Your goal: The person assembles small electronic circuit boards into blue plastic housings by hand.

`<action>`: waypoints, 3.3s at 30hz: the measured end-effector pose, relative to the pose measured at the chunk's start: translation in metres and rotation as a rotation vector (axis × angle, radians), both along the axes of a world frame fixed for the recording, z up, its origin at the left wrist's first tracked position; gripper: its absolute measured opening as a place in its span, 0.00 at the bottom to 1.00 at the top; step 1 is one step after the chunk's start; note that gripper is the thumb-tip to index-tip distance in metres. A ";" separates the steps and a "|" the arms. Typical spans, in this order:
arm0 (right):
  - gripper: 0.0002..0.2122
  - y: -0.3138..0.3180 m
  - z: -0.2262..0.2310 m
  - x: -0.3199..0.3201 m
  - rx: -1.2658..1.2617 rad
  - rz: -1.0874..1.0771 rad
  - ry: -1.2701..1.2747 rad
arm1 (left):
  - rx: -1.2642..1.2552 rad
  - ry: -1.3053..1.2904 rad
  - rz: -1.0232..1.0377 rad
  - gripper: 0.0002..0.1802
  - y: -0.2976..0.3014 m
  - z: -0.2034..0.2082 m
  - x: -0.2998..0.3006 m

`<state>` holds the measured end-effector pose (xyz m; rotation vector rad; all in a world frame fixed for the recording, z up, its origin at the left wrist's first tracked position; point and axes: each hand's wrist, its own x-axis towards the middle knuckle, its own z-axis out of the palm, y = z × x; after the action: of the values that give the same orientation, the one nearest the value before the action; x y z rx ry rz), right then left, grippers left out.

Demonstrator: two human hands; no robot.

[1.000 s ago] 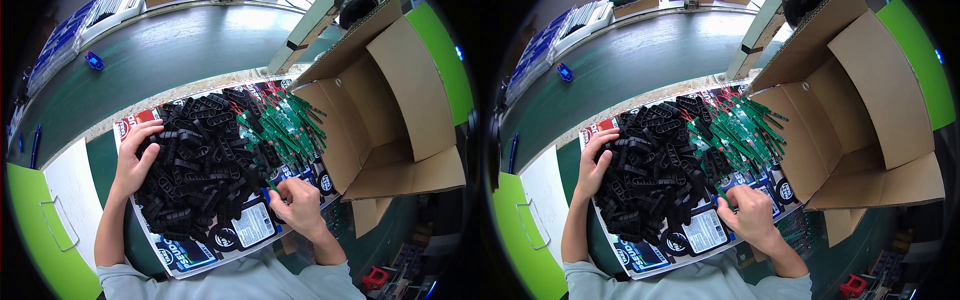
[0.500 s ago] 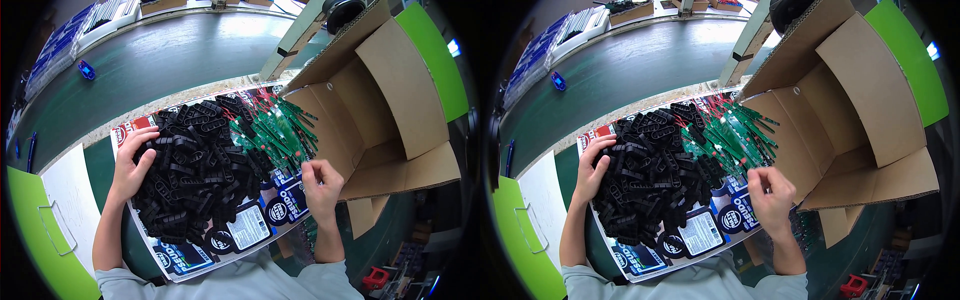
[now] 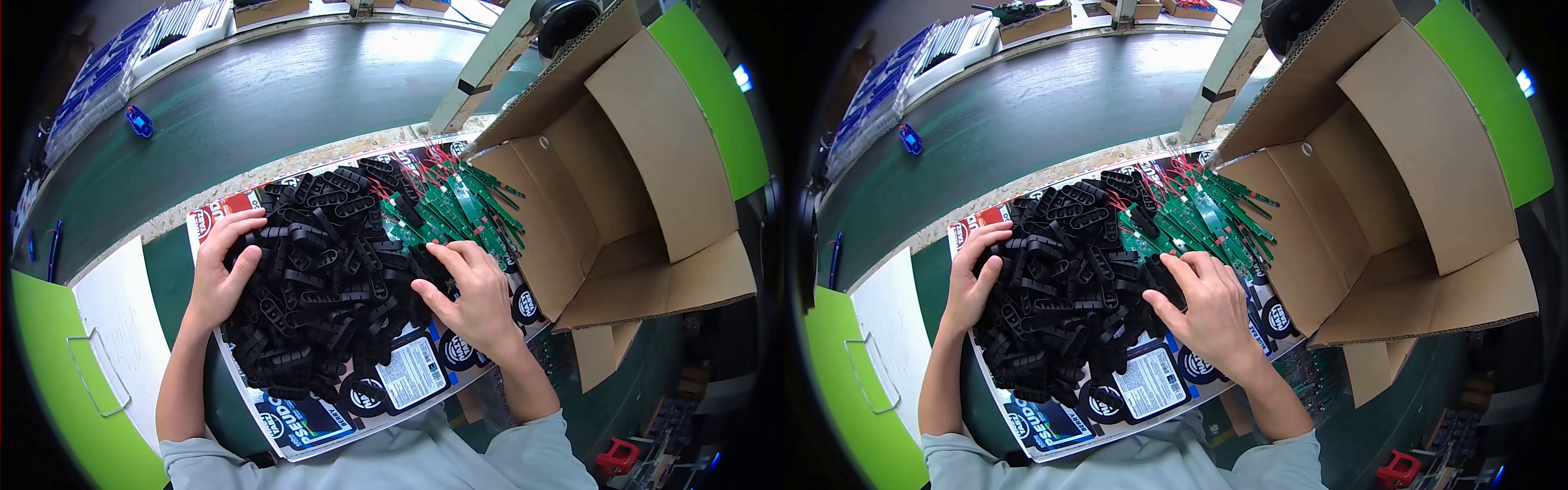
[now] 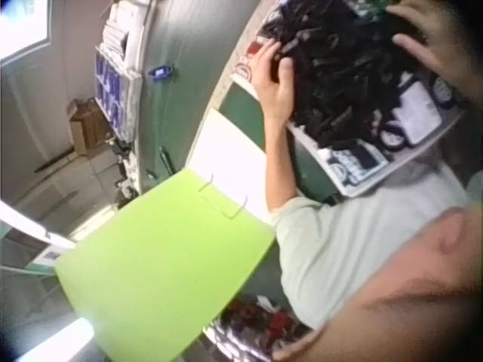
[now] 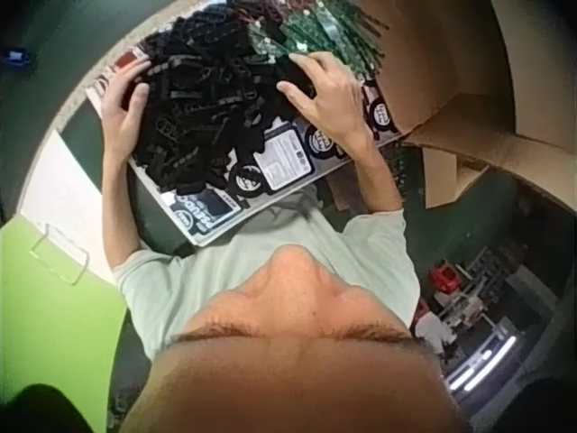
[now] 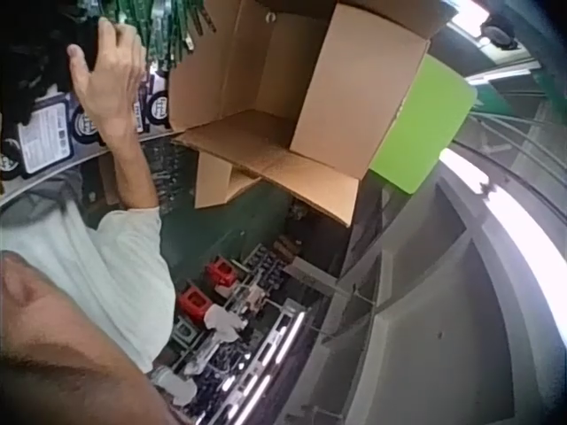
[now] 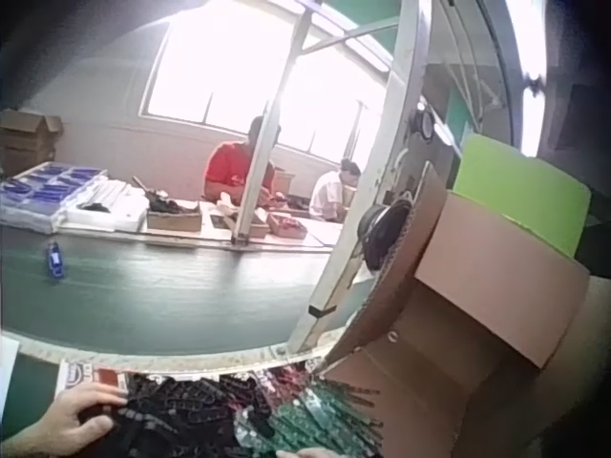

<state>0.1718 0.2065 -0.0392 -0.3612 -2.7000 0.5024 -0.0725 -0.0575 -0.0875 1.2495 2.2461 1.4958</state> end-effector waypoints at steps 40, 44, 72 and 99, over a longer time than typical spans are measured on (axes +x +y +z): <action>0.18 -0.006 0.006 -0.010 -0.149 -0.092 0.161 | 0.010 0.011 -0.010 0.21 -0.001 0.002 0.000; 0.17 -0.022 0.008 -0.033 -0.133 0.054 0.291 | 0.014 0.014 -0.022 0.21 0.000 0.002 -0.001; 0.08 -0.017 0.028 -0.050 0.008 0.232 0.233 | 0.011 0.015 -0.011 0.23 0.001 -0.001 0.000; 0.14 -0.044 0.020 -0.045 -0.221 0.304 0.224 | 0.011 0.023 -0.012 0.21 -0.003 0.000 -0.001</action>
<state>0.1271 0.1626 -0.0195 0.0512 -2.4949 0.8756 -0.0731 -0.0604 -0.0871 1.2879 2.2440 1.4987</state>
